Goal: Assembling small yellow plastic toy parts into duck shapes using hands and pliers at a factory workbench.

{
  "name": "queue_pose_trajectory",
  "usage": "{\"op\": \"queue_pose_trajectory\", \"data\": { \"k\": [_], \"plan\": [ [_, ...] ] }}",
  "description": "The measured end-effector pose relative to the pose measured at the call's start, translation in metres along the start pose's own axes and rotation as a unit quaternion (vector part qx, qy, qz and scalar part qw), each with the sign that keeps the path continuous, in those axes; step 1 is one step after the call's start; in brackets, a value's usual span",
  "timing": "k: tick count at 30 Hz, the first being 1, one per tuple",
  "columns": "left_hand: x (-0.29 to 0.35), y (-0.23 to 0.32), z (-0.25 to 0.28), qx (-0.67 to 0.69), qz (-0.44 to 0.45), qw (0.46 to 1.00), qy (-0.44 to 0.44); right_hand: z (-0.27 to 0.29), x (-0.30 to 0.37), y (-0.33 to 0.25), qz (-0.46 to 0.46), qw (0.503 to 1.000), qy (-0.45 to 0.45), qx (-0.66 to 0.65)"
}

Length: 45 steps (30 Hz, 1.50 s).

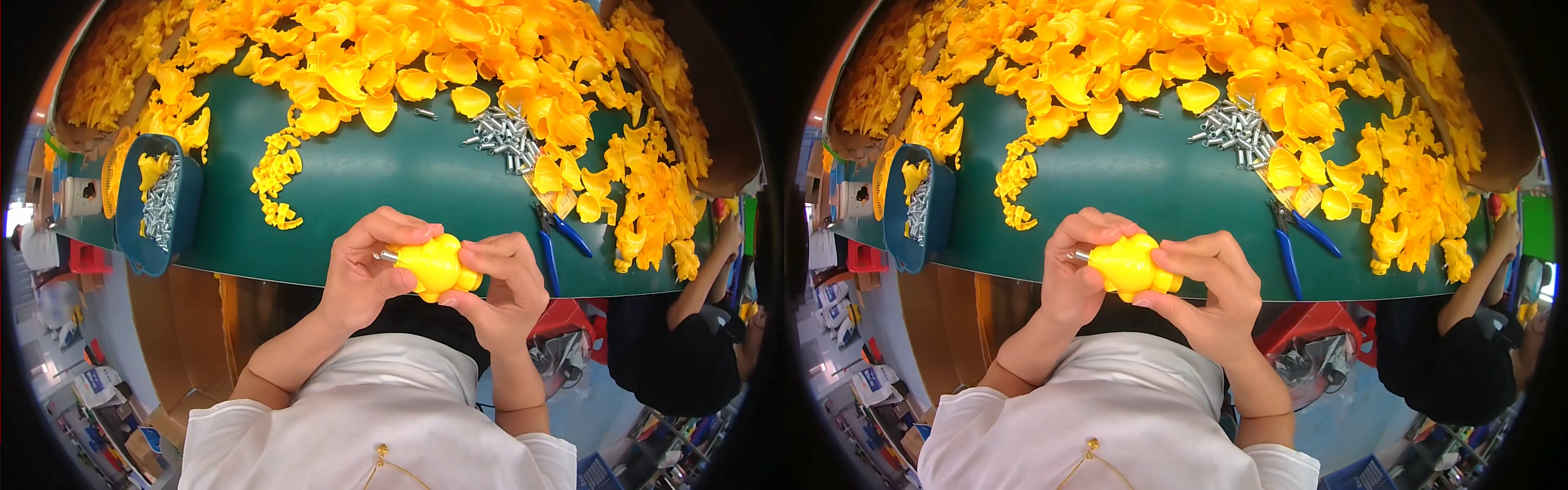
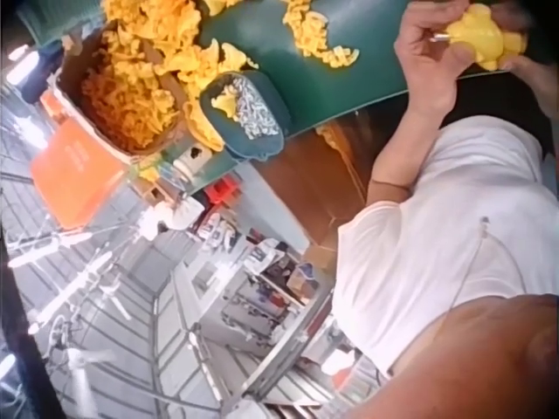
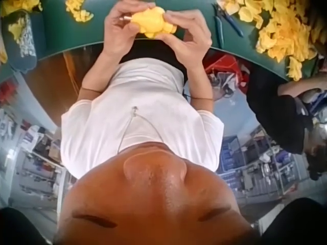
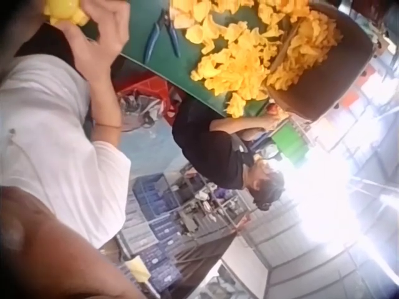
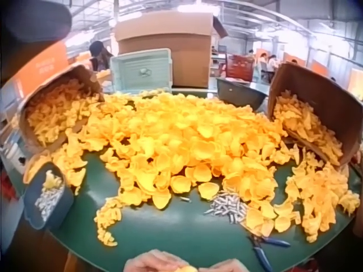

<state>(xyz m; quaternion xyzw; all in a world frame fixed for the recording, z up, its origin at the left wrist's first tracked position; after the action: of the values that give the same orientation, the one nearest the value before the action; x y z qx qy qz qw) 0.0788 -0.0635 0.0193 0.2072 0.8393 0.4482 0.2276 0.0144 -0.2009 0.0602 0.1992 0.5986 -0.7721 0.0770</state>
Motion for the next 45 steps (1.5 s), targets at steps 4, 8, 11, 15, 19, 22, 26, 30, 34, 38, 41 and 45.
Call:
{"op": "queue_pose_trajectory", "data": {
  "k": [4, 8, 11, 15, 19, 22, 26, 30, 34, 38, 41, 45],
  "plan": [
    [-0.003, -0.009, 0.009, 0.030, 0.003, 0.999, -0.022, -0.010, 0.011, 0.022, -0.055, 0.991, 0.054, -0.105],
    [0.005, -0.019, 0.005, 0.209, 0.040, 0.974, 0.075, -0.025, 0.021, 0.052, -0.111, 0.930, 0.118, -0.330],
    [0.009, -0.016, 0.016, 0.218, 0.036, 0.974, 0.059, -0.030, 0.015, 0.049, -0.125, 0.926, 0.069, -0.349],
    [0.004, 0.026, 0.008, -0.074, -0.047, 0.996, -0.012, -0.023, -0.008, 0.011, -0.064, 0.978, 0.012, -0.199],
    [0.003, 0.040, 0.001, -0.129, -0.069, 0.989, -0.009, -0.033, -0.014, -0.004, -0.020, 0.995, -0.055, -0.079],
    [0.000, 0.043, 0.001, -0.168, -0.129, 0.977, -0.035, -0.035, -0.013, -0.005, -0.006, 0.996, -0.036, -0.086],
    [0.003, 0.041, 0.003, -0.219, -0.127, 0.967, 0.005, -0.035, -0.008, -0.002, -0.024, 0.990, -0.018, -0.140],
    [0.002, 0.033, 0.010, -0.216, -0.128, 0.968, -0.010, -0.037, -0.006, 0.009, -0.102, 0.979, -0.018, -0.176],
    [-0.003, 0.022, 0.004, -0.046, -0.067, 0.994, 0.073, -0.038, -0.001, 0.027, -0.098, 0.949, 0.024, -0.298],
    [0.004, 0.009, 0.006, -0.033, -0.038, 0.998, -0.045, -0.031, -0.010, 0.022, -0.046, 0.968, 0.003, -0.249],
    [0.004, 0.024, 0.002, -0.148, -0.043, 0.987, -0.036, -0.023, -0.017, 0.007, -0.029, 0.987, 0.000, -0.157],
    [0.006, 0.036, 0.002, -0.317, -0.077, 0.945, 0.000, -0.026, -0.019, 0.002, 0.003, 0.993, -0.006, -0.117]
  ]
}}
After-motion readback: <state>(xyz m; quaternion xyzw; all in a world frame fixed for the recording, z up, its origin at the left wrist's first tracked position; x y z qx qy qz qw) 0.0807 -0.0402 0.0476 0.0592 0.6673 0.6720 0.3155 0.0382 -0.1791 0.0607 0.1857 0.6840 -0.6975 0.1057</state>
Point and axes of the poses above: each hand's wrist, its own x-axis away from the middle knuckle, its own z-axis out of the back of the hand, y = z × x, the point moved 8 cm from there along -x, towards the middle knuckle, and after that the axes turned 4 degrees about -y, right-handed, at the moved point
